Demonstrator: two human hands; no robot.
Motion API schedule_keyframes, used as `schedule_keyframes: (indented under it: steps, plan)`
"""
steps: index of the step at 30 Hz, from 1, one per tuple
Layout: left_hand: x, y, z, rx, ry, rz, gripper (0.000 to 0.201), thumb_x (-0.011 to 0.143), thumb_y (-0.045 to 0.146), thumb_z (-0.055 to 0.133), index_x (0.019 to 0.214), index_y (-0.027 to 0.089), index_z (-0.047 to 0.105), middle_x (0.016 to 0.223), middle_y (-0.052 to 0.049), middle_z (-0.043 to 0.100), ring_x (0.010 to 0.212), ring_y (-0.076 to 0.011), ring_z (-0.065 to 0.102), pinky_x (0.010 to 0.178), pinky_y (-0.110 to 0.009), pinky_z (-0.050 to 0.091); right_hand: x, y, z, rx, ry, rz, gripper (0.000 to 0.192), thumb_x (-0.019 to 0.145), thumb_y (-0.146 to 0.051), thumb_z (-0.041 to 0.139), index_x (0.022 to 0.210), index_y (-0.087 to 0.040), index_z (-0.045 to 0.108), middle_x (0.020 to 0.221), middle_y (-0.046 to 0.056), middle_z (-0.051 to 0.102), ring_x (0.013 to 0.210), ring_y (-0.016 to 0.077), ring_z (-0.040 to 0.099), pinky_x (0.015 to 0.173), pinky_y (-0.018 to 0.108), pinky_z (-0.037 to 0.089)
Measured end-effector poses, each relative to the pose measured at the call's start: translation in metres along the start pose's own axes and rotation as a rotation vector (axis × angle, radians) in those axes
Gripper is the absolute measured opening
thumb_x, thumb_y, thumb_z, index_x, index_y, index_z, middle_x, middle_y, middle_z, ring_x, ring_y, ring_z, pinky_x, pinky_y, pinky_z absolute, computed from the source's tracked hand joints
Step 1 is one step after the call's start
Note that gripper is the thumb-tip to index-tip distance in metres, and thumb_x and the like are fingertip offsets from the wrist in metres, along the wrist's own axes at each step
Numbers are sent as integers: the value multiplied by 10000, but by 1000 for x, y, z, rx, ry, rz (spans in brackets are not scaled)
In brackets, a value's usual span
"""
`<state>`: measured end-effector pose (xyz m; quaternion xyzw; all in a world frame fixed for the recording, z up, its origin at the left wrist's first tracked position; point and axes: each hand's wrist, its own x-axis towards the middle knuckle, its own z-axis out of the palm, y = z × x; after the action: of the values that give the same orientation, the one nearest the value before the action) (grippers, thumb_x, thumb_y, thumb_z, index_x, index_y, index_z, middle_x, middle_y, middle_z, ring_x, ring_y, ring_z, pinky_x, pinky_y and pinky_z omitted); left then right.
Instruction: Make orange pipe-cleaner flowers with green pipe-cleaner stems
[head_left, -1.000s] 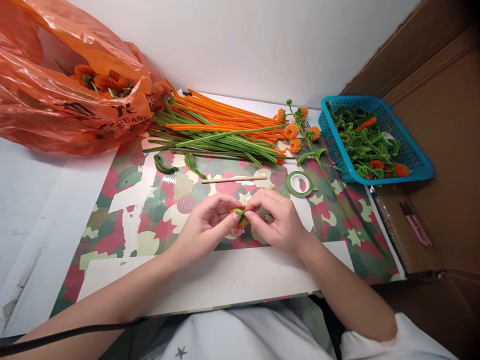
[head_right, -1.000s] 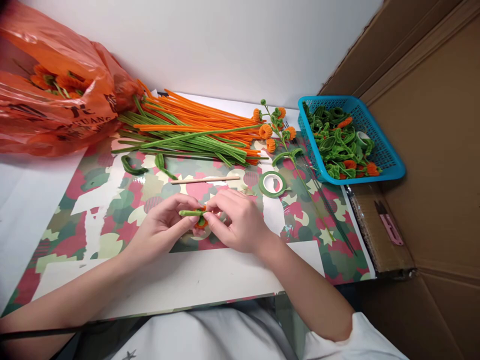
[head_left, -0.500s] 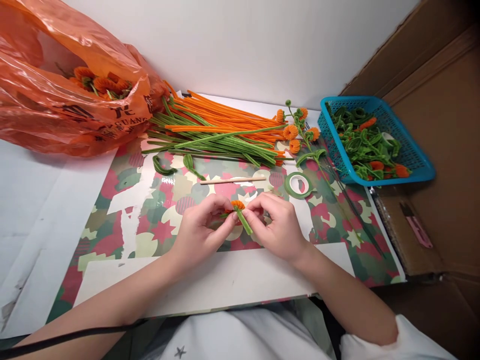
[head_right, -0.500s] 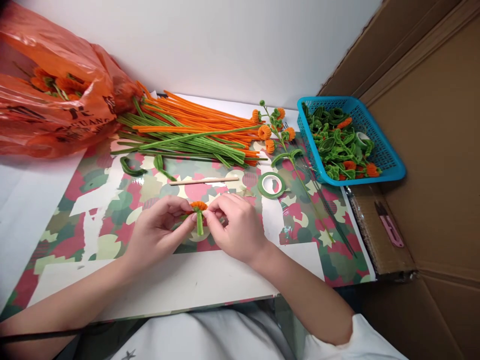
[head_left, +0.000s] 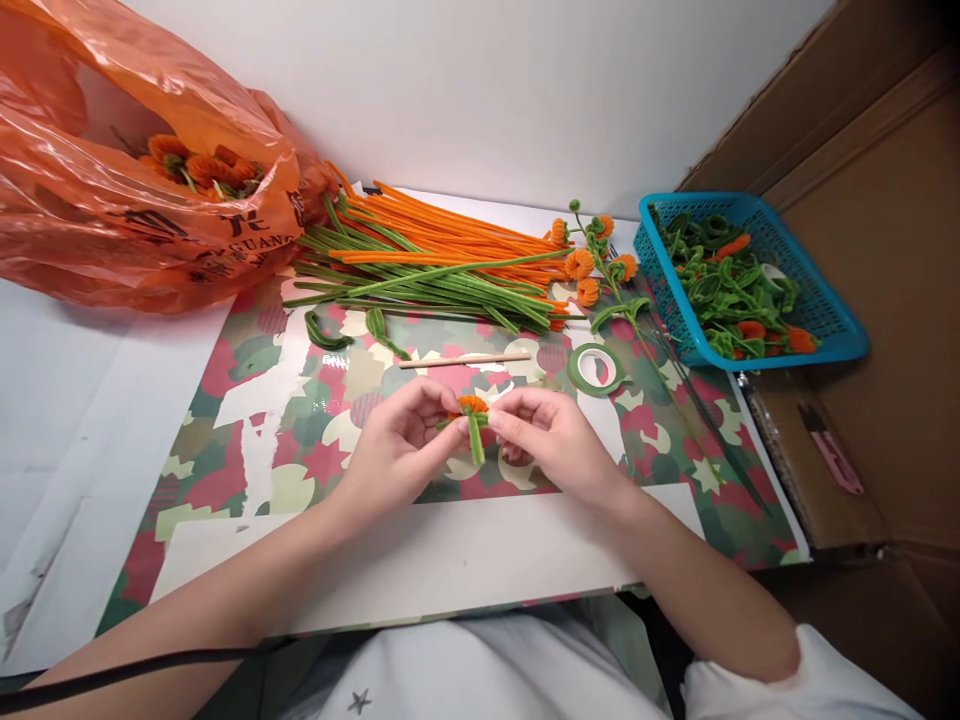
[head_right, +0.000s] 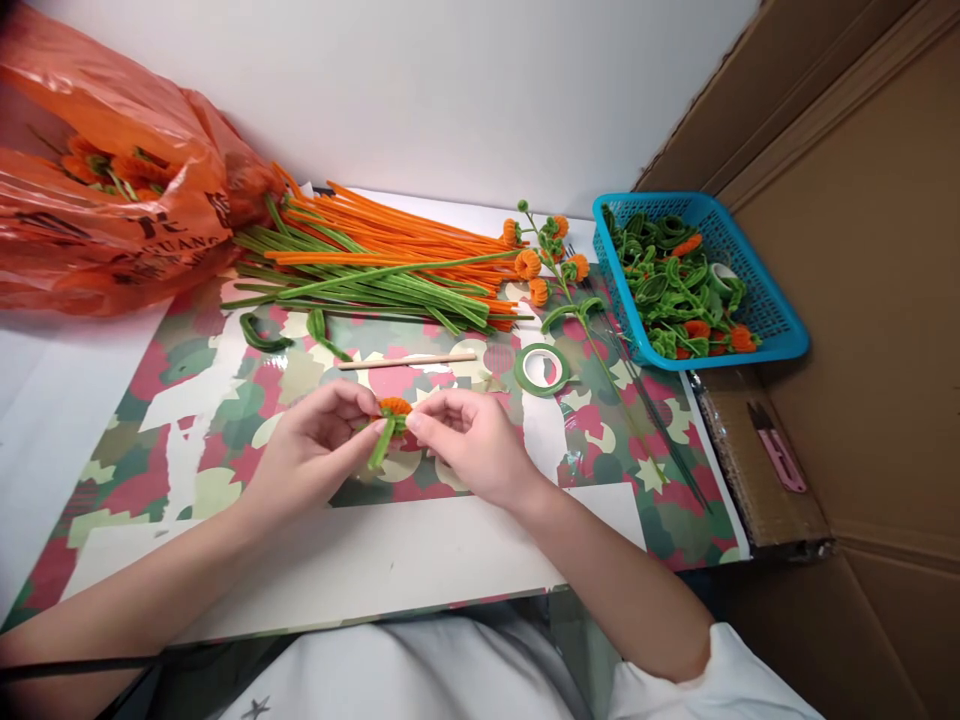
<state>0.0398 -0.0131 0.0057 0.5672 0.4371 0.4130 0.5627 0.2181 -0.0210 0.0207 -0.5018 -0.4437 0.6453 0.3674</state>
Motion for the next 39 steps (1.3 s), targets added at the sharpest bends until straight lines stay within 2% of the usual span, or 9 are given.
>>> schedule_keyframes:
  steps: [3, 5, 10, 14, 18, 23, 29, 34, 39]
  plan:
    - [4, 2, -2, -287, -104, -284, 264, 761, 309, 739, 823, 194, 510, 675, 32, 637, 576, -112, 637, 561, -223, 525, 0, 2, -5, -447, 84, -544, 24, 802, -197, 635, 811, -195, 657, 775, 26, 663, 716, 147, 601, 660, 293, 478]
    - [6, 2, -3, -386, -143, -420, 321, 714, 317, 782, 811, 194, 502, 630, 43, 630, 548, -114, 638, 545, -222, 515, 1, 3, -10, -701, 58, -821, 100, 840, -149, 592, 837, -210, 672, 828, 39, 690, 783, 164, 612, 738, 327, 472]
    - [7, 3, -5, -419, -177, -537, 345, 687, 296, 792, 796, 191, 482, 611, 52, 618, 520, -104, 627, 532, -213, 490, 4, 3, -17, -983, 9, -1005, 146, 916, -160, 523, 885, -211, 657, 838, 42, 691, 802, 174, 594, 757, 343, 425]
    - [6, 4, -3, -342, -168, -435, 307, 719, 293, 766, 798, 187, 489, 640, 44, 610, 546, -98, 614, 542, -211, 493, 4, 6, -13, -1010, 42, -946, 143, 920, -157, 502, 827, -185, 607, 811, 47, 667, 778, 176, 559, 733, 344, 394]
    - [0, 5, 1, -115, -39, -169, 186, 768, 254, 705, 775, 181, 535, 713, 25, 585, 606, -92, 593, 533, -190, 486, 2, 11, -2, -766, 91, -731, 162, 908, -159, 488, 767, -184, 563, 747, 30, 600, 727, 156, 526, 679, 305, 408]
    - [-8, 0, 2, 364, 78, 195, 68, 802, 141, 593, 793, 205, 575, 738, 11, 649, 645, -116, 620, 605, -219, 510, 0, 10, 10, -289, 116, -266, 158, 863, -266, 542, 731, -180, 556, 674, -10, 511, 600, 109, 456, 525, 240, 363]
    - [-8, -2, 3, 611, 5, 567, 166, 826, 89, 519, 789, 224, 607, 900, -44, 745, 744, -155, 665, 686, -262, 529, 1, 7, 5, 242, -60, 253, 341, 698, -429, 725, 652, -164, 514, 591, -58, 397, 518, 56, 312, 452, 196, 241]
    - [-5, 0, 2, 450, 32, 320, 73, 826, 176, 564, 772, 215, 594, 782, -33, 700, 678, -145, 635, 651, -260, 536, 1, 8, 0, 343, -84, 331, 315, 679, -393, 759, 681, -156, 551, 605, -57, 401, 532, 57, 344, 462, 190, 291]
    - [6, 2, -1, -174, -23, -242, 231, 758, 280, 727, 804, 189, 520, 684, 18, 634, 585, -110, 624, 549, -209, 517, -2, 3, -2, -156, 175, -209, 99, 791, -278, 666, 820, -183, 662, 713, -1, 594, 605, 117, 527, 551, 263, 429]
